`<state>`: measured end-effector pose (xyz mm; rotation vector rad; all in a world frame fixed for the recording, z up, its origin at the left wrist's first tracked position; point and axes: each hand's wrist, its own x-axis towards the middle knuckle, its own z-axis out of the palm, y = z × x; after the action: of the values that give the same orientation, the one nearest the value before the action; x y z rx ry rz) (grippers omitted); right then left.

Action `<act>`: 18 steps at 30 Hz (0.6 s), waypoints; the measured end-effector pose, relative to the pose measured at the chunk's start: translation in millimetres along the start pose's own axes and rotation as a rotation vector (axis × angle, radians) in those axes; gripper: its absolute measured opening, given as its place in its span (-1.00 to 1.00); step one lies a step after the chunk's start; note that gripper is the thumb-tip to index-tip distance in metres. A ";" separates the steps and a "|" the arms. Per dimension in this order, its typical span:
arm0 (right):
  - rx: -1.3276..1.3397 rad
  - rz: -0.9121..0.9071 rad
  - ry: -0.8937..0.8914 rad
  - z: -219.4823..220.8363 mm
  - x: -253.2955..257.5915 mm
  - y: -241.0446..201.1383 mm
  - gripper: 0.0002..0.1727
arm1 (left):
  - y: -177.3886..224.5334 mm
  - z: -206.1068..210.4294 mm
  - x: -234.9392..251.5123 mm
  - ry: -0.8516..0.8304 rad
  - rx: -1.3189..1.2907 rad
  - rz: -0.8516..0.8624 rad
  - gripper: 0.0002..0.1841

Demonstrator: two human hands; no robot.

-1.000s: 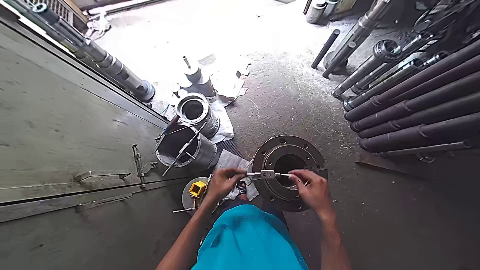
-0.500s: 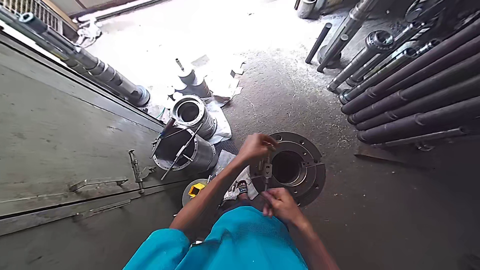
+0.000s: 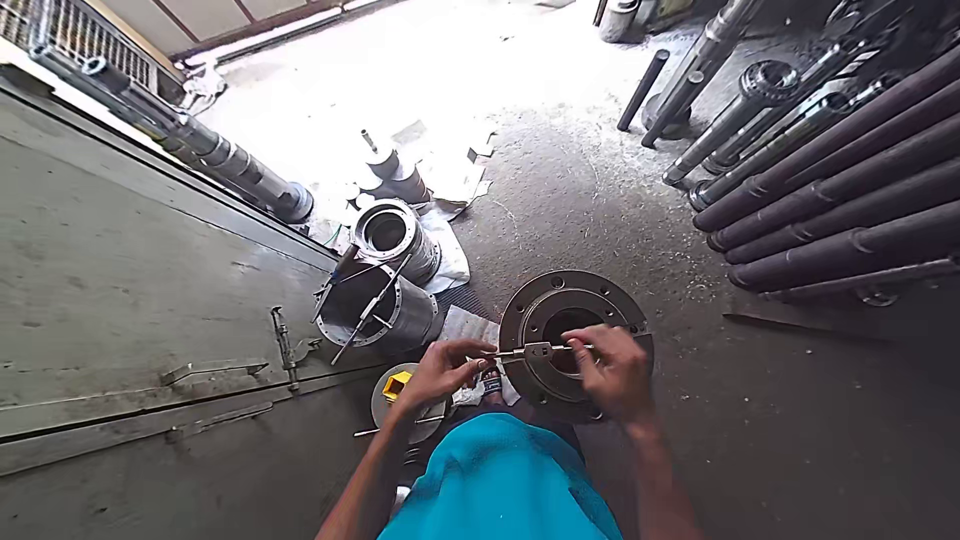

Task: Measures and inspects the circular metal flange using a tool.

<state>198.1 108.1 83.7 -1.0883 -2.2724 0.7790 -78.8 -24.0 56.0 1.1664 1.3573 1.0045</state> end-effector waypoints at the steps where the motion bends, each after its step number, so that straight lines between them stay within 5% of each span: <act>1: -0.077 0.031 -0.056 -9.9 7.2 14.4 -0.64 | -7.8 11.2 -7.9 0.090 -0.122 0.000 -0.70; 4: -0.097 0.236 -0.506 -33.6 14.2 34.8 -0.57 | -16.7 41.1 -5.3 0.366 -0.321 0.022 -0.78; 7: 0.084 0.391 -0.752 -35.0 -4.3 26.6 -0.52 | -9.3 40.6 27.2 0.389 -0.406 -0.002 -0.78; 10: 0.477 0.387 -0.875 1.7 -38.0 3.6 -0.52 | 13.4 35.0 83.0 0.164 -0.279 -0.043 -0.74; 14: 0.973 0.563 -0.560 91.1 -47.4 -63.0 -0.60 | 48.0 64.4 141.3 -0.391 0.296 0.106 -0.77; 16: 1.007 0.685 -0.477 102.3 -33.8 -85.7 -0.61 | 68.1 78.7 147.6 -0.507 0.614 0.119 -0.74; 18: 0.870 0.596 -0.673 85.3 -28.3 -70.7 -0.61 | 69.7 66.7 127.2 -0.486 0.669 0.087 -0.66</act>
<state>121.7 25.0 65.5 -1.1311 -1.6328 2.3756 -3.2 111.5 93.9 1.8346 1.2724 0.2652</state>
